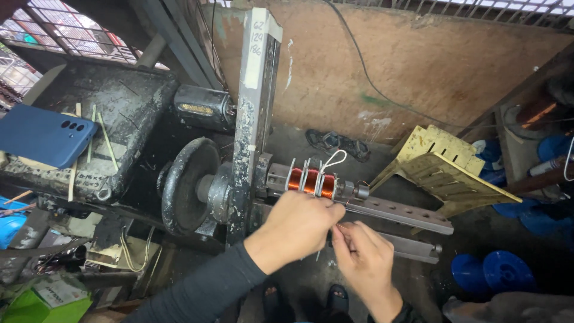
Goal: Tying string around copper wire coils on a winding machine to secure them
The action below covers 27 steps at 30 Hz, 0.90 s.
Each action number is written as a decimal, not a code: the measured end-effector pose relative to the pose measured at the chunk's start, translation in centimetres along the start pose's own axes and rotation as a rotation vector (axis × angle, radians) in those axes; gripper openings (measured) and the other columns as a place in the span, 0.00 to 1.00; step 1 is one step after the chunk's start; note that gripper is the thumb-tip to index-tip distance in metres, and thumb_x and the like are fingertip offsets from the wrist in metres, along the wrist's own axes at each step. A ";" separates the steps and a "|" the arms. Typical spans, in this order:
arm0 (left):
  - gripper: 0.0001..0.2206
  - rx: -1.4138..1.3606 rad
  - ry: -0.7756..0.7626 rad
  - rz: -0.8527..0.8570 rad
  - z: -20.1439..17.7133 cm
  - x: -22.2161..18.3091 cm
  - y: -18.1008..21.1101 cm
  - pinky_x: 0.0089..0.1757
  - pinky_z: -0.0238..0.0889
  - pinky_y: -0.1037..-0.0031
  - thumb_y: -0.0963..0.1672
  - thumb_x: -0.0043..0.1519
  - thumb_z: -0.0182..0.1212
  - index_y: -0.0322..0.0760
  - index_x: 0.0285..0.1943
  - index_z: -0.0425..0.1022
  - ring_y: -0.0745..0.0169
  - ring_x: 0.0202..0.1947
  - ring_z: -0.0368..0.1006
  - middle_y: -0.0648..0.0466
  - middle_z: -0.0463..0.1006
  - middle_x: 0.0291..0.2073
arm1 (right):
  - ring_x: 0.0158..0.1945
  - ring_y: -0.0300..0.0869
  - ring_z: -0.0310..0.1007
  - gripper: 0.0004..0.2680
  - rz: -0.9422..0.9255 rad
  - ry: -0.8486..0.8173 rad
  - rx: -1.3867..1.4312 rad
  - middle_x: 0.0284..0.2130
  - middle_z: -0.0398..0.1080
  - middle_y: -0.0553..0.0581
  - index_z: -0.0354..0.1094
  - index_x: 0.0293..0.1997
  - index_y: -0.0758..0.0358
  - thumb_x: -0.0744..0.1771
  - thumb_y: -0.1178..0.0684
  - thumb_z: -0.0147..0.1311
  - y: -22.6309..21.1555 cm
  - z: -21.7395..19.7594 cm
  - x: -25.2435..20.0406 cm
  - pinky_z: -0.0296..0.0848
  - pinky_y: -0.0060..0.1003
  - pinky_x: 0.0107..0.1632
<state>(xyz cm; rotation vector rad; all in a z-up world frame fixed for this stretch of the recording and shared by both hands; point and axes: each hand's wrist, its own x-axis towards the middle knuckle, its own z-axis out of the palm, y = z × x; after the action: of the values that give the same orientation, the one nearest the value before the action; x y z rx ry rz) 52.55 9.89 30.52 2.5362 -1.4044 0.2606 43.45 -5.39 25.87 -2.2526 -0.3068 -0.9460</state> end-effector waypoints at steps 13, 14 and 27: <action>0.08 0.041 0.017 -0.131 -0.4 0.2 1.6 0.21 0.65 0.57 0.40 0.51 0.66 0.43 0.34 0.71 0.45 0.20 0.76 0.55 0.78 0.23 | 0.26 0.41 0.73 0.02 -0.070 -0.042 0.059 0.28 0.75 0.52 0.74 0.37 0.62 0.68 0.58 0.60 1.7 0.1 -1.2 0.70 0.35 0.33; 0.11 -0.103 -0.009 -0.137 -1.7 -0.1 1.6 0.21 0.64 0.55 0.41 0.58 0.62 0.41 0.49 0.69 0.42 0.22 0.76 0.53 0.78 0.25 | 0.24 0.41 0.69 0.02 -0.068 -0.032 0.058 0.26 0.73 0.51 0.74 0.36 0.62 0.68 0.58 0.60 1.5 0.1 -0.9 0.69 0.35 0.32; 0.15 -0.002 0.528 -0.581 -16.8 -16.3 -16.0 0.52 0.62 0.58 0.41 0.78 0.46 0.31 0.60 0.81 0.42 0.52 0.76 0.42 0.82 0.52 | 0.21 0.38 0.64 0.04 -0.093 0.090 0.078 0.27 0.77 0.55 0.74 0.32 0.69 0.65 0.60 0.65 2.2 1.1 -1.5 0.67 0.31 0.29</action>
<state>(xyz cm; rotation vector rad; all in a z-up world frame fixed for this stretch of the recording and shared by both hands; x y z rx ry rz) 56.88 36.08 40.44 2.4771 -0.4570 0.7380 43.96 -6.26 23.17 -2.1337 -0.4045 -1.0625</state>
